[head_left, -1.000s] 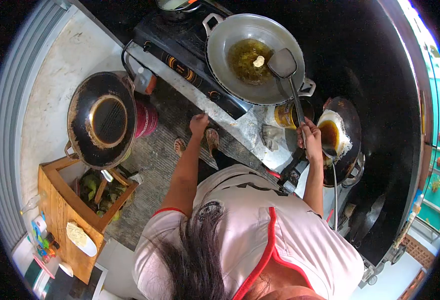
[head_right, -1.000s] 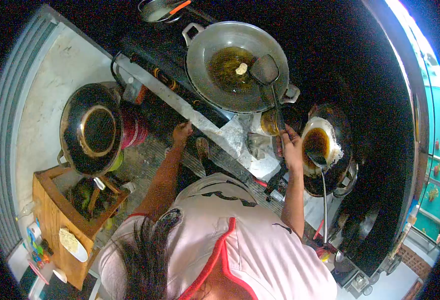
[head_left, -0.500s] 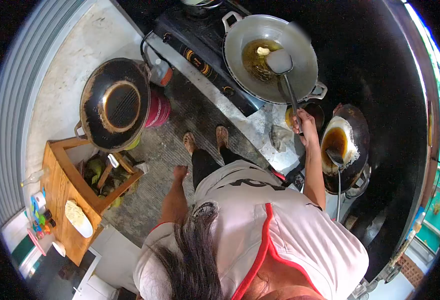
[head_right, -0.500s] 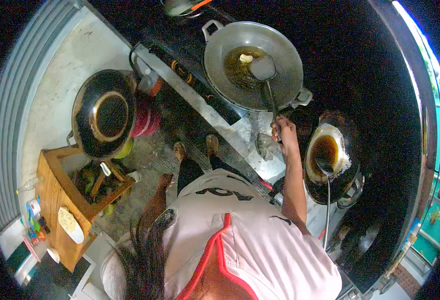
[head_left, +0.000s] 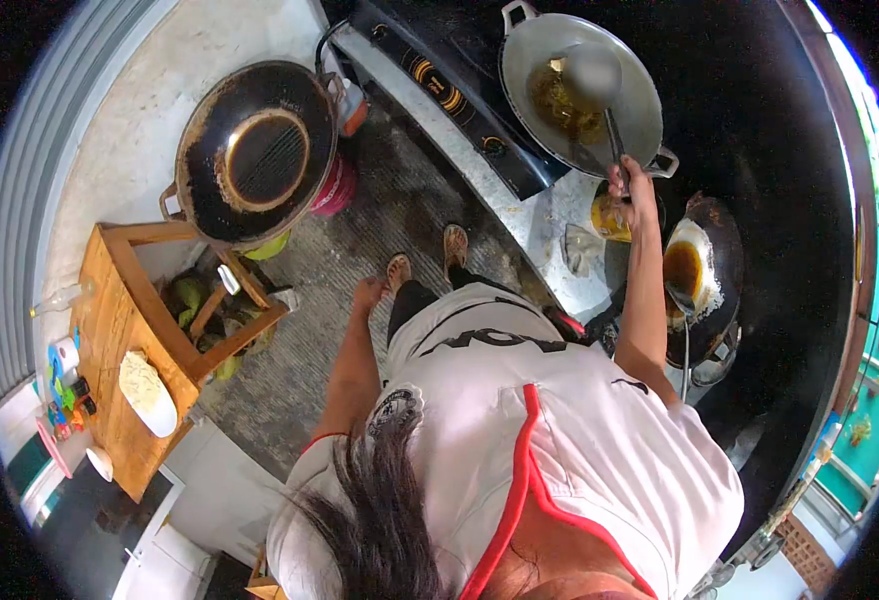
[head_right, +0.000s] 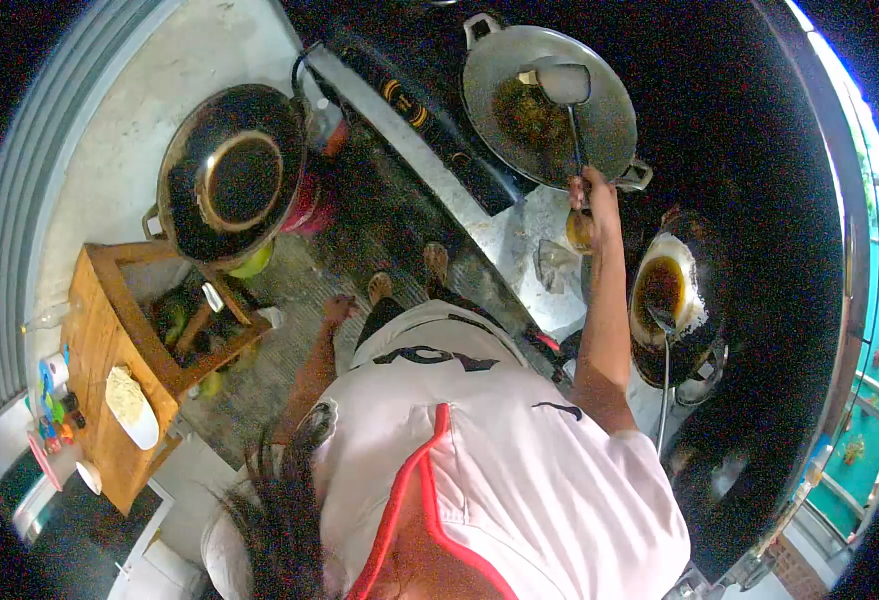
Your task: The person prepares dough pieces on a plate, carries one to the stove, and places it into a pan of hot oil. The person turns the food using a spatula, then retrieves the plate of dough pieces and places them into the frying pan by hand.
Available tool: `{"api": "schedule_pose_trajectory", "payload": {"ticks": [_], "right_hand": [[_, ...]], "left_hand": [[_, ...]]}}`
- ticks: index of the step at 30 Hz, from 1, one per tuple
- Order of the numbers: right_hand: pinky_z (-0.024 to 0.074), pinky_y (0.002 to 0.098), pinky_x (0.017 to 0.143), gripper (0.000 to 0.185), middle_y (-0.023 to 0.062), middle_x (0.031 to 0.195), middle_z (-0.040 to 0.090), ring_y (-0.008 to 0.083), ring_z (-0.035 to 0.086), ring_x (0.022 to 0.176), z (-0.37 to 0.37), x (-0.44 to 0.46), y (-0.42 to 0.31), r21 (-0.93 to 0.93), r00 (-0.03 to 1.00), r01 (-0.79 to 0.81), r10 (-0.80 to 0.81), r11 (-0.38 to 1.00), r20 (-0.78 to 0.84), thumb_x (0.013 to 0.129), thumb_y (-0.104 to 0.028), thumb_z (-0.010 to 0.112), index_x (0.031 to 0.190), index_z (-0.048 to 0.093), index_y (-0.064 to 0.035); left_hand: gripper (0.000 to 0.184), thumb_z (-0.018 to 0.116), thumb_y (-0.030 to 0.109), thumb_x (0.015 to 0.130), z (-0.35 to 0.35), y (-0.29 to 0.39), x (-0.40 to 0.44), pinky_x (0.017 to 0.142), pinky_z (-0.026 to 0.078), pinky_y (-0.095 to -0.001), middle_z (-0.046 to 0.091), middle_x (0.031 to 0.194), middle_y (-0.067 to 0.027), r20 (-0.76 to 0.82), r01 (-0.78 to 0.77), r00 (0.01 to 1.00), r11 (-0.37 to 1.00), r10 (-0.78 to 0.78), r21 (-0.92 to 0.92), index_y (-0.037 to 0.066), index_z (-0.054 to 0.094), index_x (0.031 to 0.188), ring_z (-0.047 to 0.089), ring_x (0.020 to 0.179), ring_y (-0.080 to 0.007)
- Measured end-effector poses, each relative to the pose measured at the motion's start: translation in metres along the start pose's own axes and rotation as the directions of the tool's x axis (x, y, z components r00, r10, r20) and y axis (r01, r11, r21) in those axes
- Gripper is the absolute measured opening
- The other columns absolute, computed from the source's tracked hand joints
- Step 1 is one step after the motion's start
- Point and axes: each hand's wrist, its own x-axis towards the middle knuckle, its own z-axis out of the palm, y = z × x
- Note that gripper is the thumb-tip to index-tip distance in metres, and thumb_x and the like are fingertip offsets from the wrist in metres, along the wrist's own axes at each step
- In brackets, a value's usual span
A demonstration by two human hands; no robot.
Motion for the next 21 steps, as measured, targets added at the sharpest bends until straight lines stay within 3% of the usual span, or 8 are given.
{"api": "schedule_pose_trajectory", "payload": {"ticks": [2,3,8,10,13,16,19,21], "right_hand": [[0.0321,0.022,0.041,0.012,0.0007,0.063,0.046,0.0082,0.039,0.047,0.013,0.014,0.002,0.089,1.0,-0.026,0.026,0.996,0.002,0.087,-0.018,0.045,0.081,0.046,-0.0075],[0.0323,0.022,0.042,0.013,0.0002,0.062,0.046,0.0081,0.037,0.047,0.016,0.022,0.004,0.131,0.999,-0.042,0.041,0.991,0.01,0.088,-0.019,0.045,0.083,0.046,-0.0068],[0.0328,0.0194,0.039,0.011,0.0048,0.068,0.05,0.0067,0.039,0.047,0.027,0.023,0.007,0.066,0.998,-0.06,0.061,0.996,-0.012,0.088,-0.013,0.047,0.085,0.045,-0.0028],[0.0324,0.0194,0.039,0.012,0.0048,0.067,0.05,0.0069,0.039,0.047,0.026,0.021,0.012,0.092,0.998,-0.067,0.066,0.993,0.01,0.088,-0.013,0.046,0.085,0.045,-0.002],[0.0319,0.0199,0.04,0.014,0.0041,0.064,0.048,0.0072,0.039,0.047,0.011,0.011,0.016,0.071,0.989,-0.088,0.079,0.994,0.124,0.089,-0.014,0.044,0.083,0.045,-0.001],[0.032,0.0209,0.04,0.016,0.0037,0.061,0.046,0.0078,0.039,0.046,0.02,-0.026,0.016,-0.059,1.0,-0.003,0.002,0.998,-0.012,0.089,-0.015,0.043,0.08,0.046,-0.001],[0.0331,0.0231,0.04,0.018,0.0043,0.06,0.045,0.0098,0.039,0.045,0.012,-0.019,0.028,-0.153,0.984,0.105,-0.125,0.983,-0.126,0.088,-0.014,0.043,0.077,0.046,-0.001],[0.0335,0.0243,0.04,0.016,0.0052,0.062,0.046,0.0111,0.04,0.046,0.015,-0.026,0.025,-0.165,0.976,0.184,-0.2,0.969,-0.086,0.088,-0.014,0.043,0.08,0.046,-0.0002]], "left_hand": [[0.035,0.054,0.038,0.075,-0.012,-0.015,-0.009,0.063,0.046,-0.0347,0.063,0.065,-0.0108,-0.065,-0.095,0.993,0.995,0.095,0.013,0.006,0.066,0.07,0.059,0.06,-0.0226],[0.036,0.054,0.038,0.075,-0.012,-0.023,-0.011,0.061,0.045,-0.0369,0.061,0.062,-0.0128,-0.088,0.086,0.992,0.994,-0.093,-0.073,0.005,0.066,0.066,0.058,0.058,-0.0236],[0.039,0.054,0.039,0.075,-0.031,-0.055,-0.066,0.06,0.044,-0.0402,0.061,0.061,-0.0131,-0.281,0.09,0.954,0.994,-0.102,-0.056,0.004,0.064,0.06,0.059,0.06,-0.0265],[0.038,0.051,0.037,0.077,-0.013,-0.135,-0.06,0.063,0.045,-0.0397,0.062,0.063,-0.0136,-0.092,0.23,0.959,0.926,-0.268,-0.299,0.003,0.063,0.065,0.06,0.061,-0.0269],[0.038,0.047,0.035,0.08,-0.009,-0.198,-0.078,0.064,0.047,-0.0375,0.063,0.063,-0.0137,-0.074,0.047,0.996,0.987,-0.059,-0.152,0.001,0.061,0.07,0.06,0.06,-0.0261],[0.038,0.041,0.032,0.083,-0.014,-0.212,-0.097,0.066,0.048,-0.0362,0.064,0.066,-0.0125,-0.029,0.343,0.929,0.886,-0.37,-0.313,0.0,0.059,0.073,0.061,0.061,-0.0247],[0.041,0.04,0.032,0.084,-0.021,-0.227,-0.095,0.065,0.048,-0.0371,0.065,0.065,-0.0097,-0.059,0.43,0.87,0.813,-0.489,-0.392,-0.001,0.058,0.069,0.06,0.059,-0.0232],[0.042,0.038,0.032,0.086,-0.046,-0.2,-0.099,0.064,0.048,-0.0373,0.064,0.063,-0.0093,0.097,0.507,0.843,0.722,-0.529,-0.471,-0.001,0.058,0.067,0.061,0.058,-0.0225]]}}
